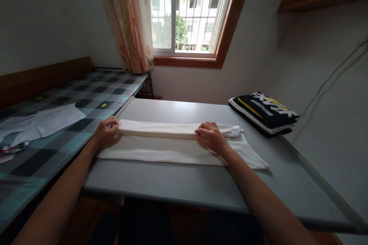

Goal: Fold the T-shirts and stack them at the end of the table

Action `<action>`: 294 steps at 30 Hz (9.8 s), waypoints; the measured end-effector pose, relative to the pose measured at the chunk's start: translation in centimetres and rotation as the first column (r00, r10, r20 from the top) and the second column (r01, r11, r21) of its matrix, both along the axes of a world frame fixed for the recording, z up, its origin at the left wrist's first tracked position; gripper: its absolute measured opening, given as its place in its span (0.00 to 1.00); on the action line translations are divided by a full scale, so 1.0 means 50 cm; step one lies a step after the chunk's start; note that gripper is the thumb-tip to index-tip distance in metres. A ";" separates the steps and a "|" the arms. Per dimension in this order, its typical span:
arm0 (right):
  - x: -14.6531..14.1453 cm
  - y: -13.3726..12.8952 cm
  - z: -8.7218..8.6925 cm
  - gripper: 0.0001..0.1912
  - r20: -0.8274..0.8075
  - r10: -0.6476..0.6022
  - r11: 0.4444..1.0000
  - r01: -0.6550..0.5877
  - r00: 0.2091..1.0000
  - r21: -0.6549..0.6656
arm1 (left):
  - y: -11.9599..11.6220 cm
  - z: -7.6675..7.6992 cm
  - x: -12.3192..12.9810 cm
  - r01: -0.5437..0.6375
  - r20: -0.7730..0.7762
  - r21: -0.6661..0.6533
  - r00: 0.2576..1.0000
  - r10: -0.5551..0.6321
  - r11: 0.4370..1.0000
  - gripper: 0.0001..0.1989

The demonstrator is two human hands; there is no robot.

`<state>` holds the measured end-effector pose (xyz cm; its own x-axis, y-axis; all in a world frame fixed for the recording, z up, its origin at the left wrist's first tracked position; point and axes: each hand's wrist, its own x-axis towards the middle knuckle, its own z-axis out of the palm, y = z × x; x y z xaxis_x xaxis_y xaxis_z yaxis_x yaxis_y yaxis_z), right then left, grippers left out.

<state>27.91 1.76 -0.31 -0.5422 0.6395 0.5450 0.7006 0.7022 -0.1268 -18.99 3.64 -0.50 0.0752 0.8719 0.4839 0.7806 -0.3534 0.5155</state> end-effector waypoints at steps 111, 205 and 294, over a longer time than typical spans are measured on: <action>-0.012 -0.048 0.006 0.08 0.231 -0.060 0.996 0.043 0.971 0.078 | -0.083 0.031 -0.015 0.005 -0.528 0.020 0.849 0.006 1.000 0.12; 0.254 -0.022 -0.046 0.38 0.396 -0.532 0.693 0.654 0.748 -0.305 | -0.053 -0.041 0.570 0.483 -0.488 -0.256 0.683 -0.543 0.837 0.34; 0.161 0.086 -0.051 0.37 0.283 -0.671 0.562 0.719 0.685 -0.410 | 0.089 -0.016 0.134 -0.594 -0.560 -0.241 0.731 0.390 0.768 0.34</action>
<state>35.96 6.04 -2.87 0.1513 0.9868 0.0573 0.9703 -0.1372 -0.1993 -12.30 8.09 -1.31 -0.3003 0.9448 0.1313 0.9537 0.2952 0.0571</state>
